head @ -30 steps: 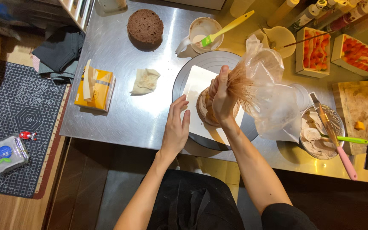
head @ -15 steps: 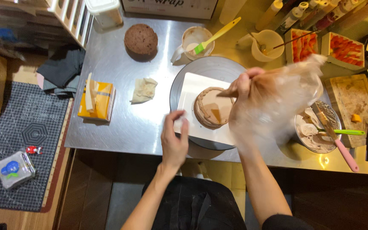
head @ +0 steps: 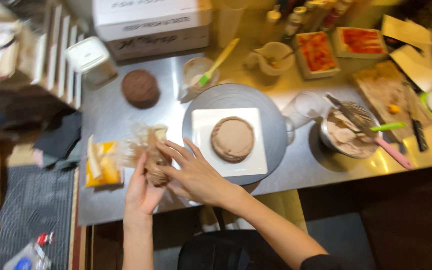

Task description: The person assembles a layered chocolate cake by spreading chocolate frosting between layers and piping additional frosting on top. They use a spatula to smooth the frosting and a piping bag to apply decorative swirls. The cake layers are stacked on a rotating stand.

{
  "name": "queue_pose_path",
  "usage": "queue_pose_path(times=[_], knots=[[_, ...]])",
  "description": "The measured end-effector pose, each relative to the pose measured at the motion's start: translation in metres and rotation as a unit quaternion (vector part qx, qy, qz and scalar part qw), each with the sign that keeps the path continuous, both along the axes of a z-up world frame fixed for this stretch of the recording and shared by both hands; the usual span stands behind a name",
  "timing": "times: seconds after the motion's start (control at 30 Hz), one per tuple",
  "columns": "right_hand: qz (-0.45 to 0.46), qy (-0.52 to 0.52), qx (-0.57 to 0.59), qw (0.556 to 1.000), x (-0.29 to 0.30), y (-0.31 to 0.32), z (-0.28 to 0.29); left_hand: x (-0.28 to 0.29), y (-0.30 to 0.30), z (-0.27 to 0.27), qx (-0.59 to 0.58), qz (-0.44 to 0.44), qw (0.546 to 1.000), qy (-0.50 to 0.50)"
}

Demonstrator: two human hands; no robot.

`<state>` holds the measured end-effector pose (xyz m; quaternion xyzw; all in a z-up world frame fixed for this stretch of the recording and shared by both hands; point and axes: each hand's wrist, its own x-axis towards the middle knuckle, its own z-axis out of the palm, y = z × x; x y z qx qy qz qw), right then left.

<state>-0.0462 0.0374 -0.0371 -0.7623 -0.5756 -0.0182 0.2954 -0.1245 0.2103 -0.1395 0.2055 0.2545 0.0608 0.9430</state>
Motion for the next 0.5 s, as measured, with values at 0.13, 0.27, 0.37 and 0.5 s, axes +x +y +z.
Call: queue_pose_path(times=[0.13,0.27,0.37,0.5], knots=[[-0.192,0.267,0.184,0.926,0.032,-0.125,-0.031,0.061,0.023,-0.070,0.427,0.039,0.894,0.129],[-0.549,-0.098,0.094,0.825,0.115,-0.324,-0.061,0.094,0.038,-0.134,0.782,-0.017,0.553,0.287],[-0.593,-0.170,-0.097,0.781,0.151,-0.450,-0.088,0.111,0.038,-0.152,0.828,-0.029,0.455,0.328],[-0.542,-0.078,-0.213,0.809,0.178,-0.521,-0.123,0.104,0.027,-0.130,0.895,0.023,0.349,0.276]])
